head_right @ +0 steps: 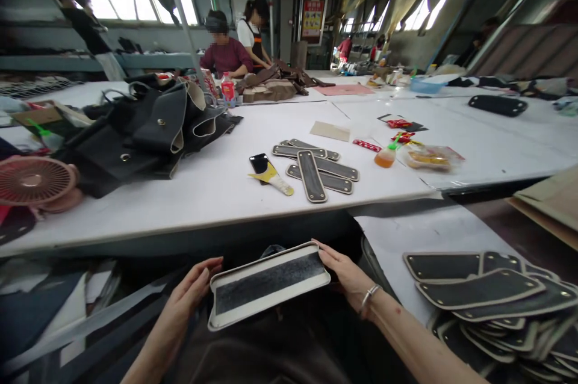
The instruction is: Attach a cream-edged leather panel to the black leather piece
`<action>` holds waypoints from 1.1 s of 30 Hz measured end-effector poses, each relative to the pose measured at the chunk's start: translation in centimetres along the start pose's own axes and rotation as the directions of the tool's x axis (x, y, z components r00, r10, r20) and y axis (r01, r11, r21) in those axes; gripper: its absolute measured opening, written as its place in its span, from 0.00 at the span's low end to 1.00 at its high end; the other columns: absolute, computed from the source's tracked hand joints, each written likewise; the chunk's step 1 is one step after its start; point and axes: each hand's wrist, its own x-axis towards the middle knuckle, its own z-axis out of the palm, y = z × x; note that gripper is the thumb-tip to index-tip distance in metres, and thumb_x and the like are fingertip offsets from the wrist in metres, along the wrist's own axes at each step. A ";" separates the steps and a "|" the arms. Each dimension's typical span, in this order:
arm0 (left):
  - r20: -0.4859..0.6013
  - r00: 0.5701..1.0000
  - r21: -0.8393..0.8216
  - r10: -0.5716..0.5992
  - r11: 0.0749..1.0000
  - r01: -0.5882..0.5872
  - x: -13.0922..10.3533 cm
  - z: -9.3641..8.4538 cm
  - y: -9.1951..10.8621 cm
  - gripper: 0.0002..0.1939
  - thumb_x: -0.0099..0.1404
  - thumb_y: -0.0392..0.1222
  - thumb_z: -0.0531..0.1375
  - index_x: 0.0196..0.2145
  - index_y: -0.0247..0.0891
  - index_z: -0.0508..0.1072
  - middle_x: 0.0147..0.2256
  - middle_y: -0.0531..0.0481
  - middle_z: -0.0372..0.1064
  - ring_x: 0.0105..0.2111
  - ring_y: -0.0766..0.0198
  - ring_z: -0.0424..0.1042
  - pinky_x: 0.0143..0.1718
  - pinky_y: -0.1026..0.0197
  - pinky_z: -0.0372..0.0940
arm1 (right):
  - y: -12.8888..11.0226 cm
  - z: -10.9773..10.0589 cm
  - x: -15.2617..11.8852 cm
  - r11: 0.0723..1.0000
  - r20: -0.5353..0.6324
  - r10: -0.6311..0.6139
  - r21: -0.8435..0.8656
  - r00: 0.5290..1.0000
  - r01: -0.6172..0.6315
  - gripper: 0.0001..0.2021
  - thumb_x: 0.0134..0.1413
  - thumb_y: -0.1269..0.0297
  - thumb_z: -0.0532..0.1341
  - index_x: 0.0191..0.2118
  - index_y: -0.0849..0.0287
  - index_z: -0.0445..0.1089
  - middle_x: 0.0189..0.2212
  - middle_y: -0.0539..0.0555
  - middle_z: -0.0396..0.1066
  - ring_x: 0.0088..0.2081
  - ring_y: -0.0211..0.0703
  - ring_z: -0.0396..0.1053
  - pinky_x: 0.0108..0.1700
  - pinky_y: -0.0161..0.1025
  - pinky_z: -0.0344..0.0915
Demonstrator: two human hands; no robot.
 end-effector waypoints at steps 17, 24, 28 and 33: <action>-0.074 0.979 -0.387 -0.188 0.910 0.146 -1.8 2.5 -4.3 0.28 0.54 0.54 0.66 0.52 0.47 0.70 0.59 0.50 0.62 0.58 0.49 0.62 0.60 0.53 0.56 | 0.5 -1.0 1.3 0.979 0.042 -0.203 0.022 0.978 0.203 0.28 0.47 0.47 0.66 0.53 0.53 0.71 0.50 0.55 0.72 0.57 0.54 0.62 0.62 0.47 0.55; -0.260 0.965 -0.012 0.041 0.999 -0.045 -3.0 2.6 -2.8 0.25 0.60 0.59 0.59 0.52 0.46 0.70 0.57 0.50 0.64 0.58 0.50 0.61 0.60 0.49 0.55 | 2.2 -1.3 0.6 0.955 -0.070 -0.286 0.064 0.956 0.290 0.24 0.55 0.46 0.60 0.54 0.53 0.69 0.53 0.56 0.70 0.56 0.54 0.64 0.61 0.50 0.56; -0.131 0.811 0.567 0.570 0.714 -0.410 -4.0 3.2 -2.1 0.15 0.63 0.49 0.59 0.46 0.47 0.73 0.54 0.51 0.65 0.56 0.54 0.62 0.61 0.50 0.54 | 2.3 -1.0 -1.2 0.873 -0.234 -0.482 -0.207 0.844 0.441 0.23 0.55 0.46 0.59 0.52 0.51 0.70 0.55 0.53 0.67 0.57 0.53 0.62 0.61 0.45 0.56; 0.209 0.648 0.793 0.732 0.261 -0.550 -2.1 4.6 -0.6 0.16 0.63 0.44 0.59 0.50 0.48 0.71 0.51 0.49 0.68 0.51 0.54 0.66 0.51 0.51 0.63 | -0.1 -0.6 0.2 0.915 -0.135 -0.380 -0.201 0.915 0.350 0.27 0.54 0.41 0.57 0.48 0.58 0.72 0.48 0.57 0.73 0.50 0.52 0.67 0.51 0.42 0.62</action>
